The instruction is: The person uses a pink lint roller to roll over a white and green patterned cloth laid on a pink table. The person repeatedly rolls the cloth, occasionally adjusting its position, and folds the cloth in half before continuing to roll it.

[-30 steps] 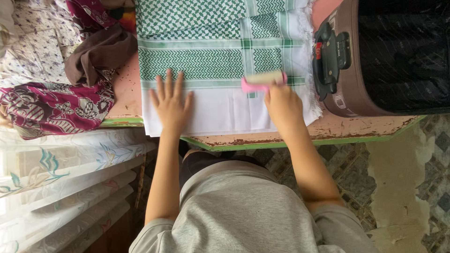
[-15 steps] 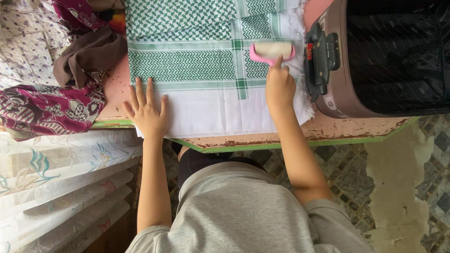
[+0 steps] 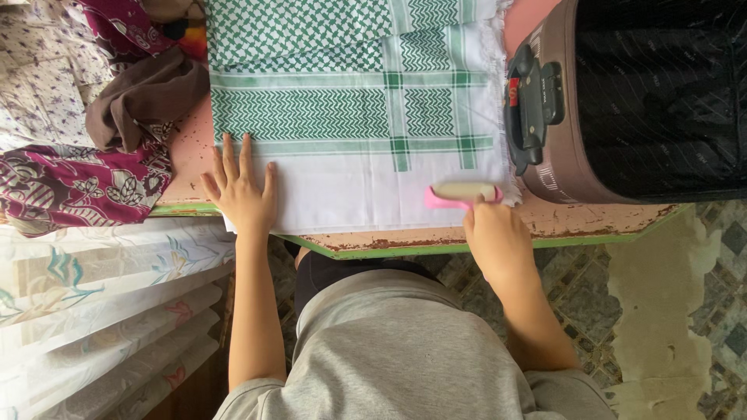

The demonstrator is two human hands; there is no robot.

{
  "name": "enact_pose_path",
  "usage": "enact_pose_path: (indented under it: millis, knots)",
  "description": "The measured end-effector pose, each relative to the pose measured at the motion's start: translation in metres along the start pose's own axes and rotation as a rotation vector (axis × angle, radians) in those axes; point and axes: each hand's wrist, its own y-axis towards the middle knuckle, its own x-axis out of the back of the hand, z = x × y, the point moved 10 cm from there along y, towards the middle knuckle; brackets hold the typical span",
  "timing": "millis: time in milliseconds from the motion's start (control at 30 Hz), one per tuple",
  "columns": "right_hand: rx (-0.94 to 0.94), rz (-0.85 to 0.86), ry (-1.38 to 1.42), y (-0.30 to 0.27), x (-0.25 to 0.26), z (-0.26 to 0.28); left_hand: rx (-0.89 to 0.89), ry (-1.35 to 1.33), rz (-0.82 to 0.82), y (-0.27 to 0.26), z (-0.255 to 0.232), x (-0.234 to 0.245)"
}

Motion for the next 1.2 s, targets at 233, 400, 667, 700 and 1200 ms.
enact_pose_path:
  millis: [233,400,667,700,1200]
  knots:
    - [0.066,-0.436,0.068,0.107,0.026,0.022,-0.007,-0.003,-0.012,0.000,-0.004,0.005]
    - [0.148,-0.639,0.094,0.116,0.025,0.029,-0.027,-0.076,-0.053,-0.004,-0.002,0.007]
    - [0.167,-0.317,0.275,0.013,0.016,-0.043,0.146,-0.213,-0.493,-0.058,0.046,0.033]
    - [0.194,-0.354,0.270,0.001,0.022,-0.048,0.186,-0.227,-0.521,-0.066,0.054,0.032]
    - [0.460,-0.020,0.288,0.068,-0.013,0.097,0.443,-1.147,0.078,-0.086,0.118,0.007]
